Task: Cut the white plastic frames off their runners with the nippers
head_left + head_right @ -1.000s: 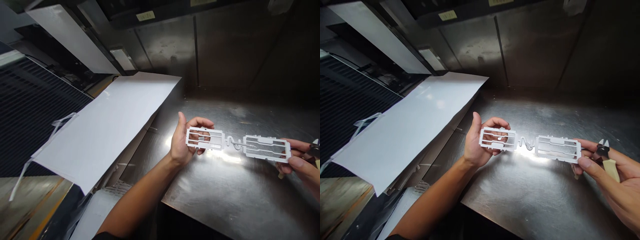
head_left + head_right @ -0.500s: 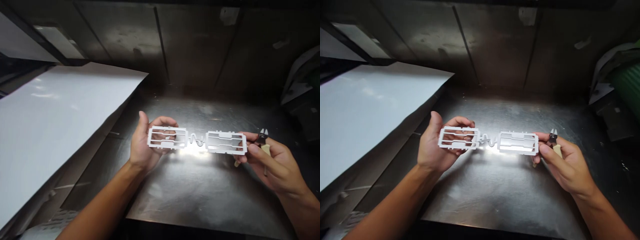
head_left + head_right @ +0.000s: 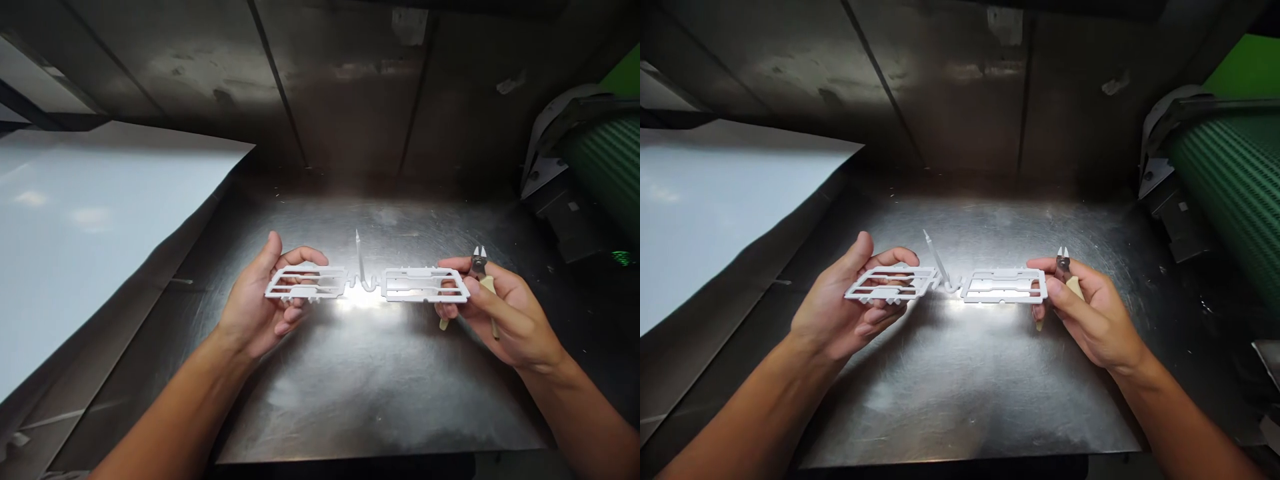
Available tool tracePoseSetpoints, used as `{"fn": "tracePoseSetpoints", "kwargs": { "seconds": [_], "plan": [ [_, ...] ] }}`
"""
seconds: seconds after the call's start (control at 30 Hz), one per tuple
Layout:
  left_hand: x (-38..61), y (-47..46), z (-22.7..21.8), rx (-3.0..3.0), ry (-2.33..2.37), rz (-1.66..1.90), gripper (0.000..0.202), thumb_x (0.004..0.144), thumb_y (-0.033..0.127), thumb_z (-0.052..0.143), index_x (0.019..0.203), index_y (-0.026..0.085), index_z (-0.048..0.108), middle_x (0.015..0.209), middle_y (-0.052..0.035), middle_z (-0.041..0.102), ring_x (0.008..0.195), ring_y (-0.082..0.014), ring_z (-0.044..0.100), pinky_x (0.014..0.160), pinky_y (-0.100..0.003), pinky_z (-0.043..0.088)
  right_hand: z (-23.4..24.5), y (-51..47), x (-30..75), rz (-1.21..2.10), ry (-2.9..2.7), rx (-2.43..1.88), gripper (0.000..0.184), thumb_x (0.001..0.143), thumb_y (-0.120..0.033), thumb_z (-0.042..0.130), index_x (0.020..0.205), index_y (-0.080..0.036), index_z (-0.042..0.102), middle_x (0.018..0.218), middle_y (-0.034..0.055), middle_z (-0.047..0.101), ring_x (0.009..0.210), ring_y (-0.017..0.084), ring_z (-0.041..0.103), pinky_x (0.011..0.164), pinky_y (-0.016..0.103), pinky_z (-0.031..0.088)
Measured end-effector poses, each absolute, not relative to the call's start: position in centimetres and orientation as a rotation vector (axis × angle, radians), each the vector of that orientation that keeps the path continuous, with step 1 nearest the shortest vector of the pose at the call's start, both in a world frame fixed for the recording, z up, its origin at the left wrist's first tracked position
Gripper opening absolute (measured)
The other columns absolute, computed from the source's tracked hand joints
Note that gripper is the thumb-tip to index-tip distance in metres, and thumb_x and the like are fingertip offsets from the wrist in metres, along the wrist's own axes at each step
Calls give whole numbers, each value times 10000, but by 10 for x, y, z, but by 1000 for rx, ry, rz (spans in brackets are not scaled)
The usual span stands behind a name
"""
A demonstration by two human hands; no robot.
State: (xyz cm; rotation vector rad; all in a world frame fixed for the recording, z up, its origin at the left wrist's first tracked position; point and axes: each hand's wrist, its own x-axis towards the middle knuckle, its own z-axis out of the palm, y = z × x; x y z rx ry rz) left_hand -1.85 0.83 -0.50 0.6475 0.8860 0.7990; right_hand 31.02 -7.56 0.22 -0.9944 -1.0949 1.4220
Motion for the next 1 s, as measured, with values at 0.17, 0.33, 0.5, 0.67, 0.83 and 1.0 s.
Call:
{"fn": "tracePoseSetpoints", "kwargs": {
  "seconds": [0.17,0.33,0.5,0.67,0.83,1.0],
  "plan": [
    [-22,10,-10,647,773,795,669,1132,694,412,1018,155,790,532,-35,548,307,-100,410,270,-152,359,3,-74,309,1439,-1089,-992,265,1099,-414,793,1310,-255,810,969,68,677,794,191,659,722,316,619],
    [-25,10,-14,652,713,790,654,1125,695,447,1043,146,793,549,-42,574,310,-92,411,285,-146,373,2,-75,310,1449,-1097,-990,268,1112,-418,777,1322,-254,804,974,70,676,801,187,654,721,309,612],
    [-23,9,-10,633,734,813,703,1150,687,363,1016,142,786,531,-43,568,307,-98,412,281,-140,353,1,-76,313,1444,-1096,-1029,293,1115,-421,767,1357,-259,798,982,82,688,814,200,661,724,321,624],
    [-14,9,-3,571,758,814,749,1146,731,336,980,137,760,556,-41,583,329,-114,473,284,-138,336,2,-76,316,1383,-1091,-1148,323,1091,-448,779,1362,-274,810,987,95,669,817,227,660,666,334,657],
    [-13,10,-4,560,737,829,778,1143,753,305,981,135,750,565,-37,586,339,-116,497,288,-139,346,-5,-75,320,1357,-1096,-1193,381,1072,-458,786,1402,-269,803,992,120,683,822,268,669,645,369,681],
    [-14,9,-3,561,771,834,793,1160,714,242,957,135,745,559,-39,576,327,-116,477,270,-139,318,-5,-73,315,1368,-1091,-1148,329,1074,-433,794,1357,-267,823,974,108,681,805,238,669,658,332,665]
  ]
}}
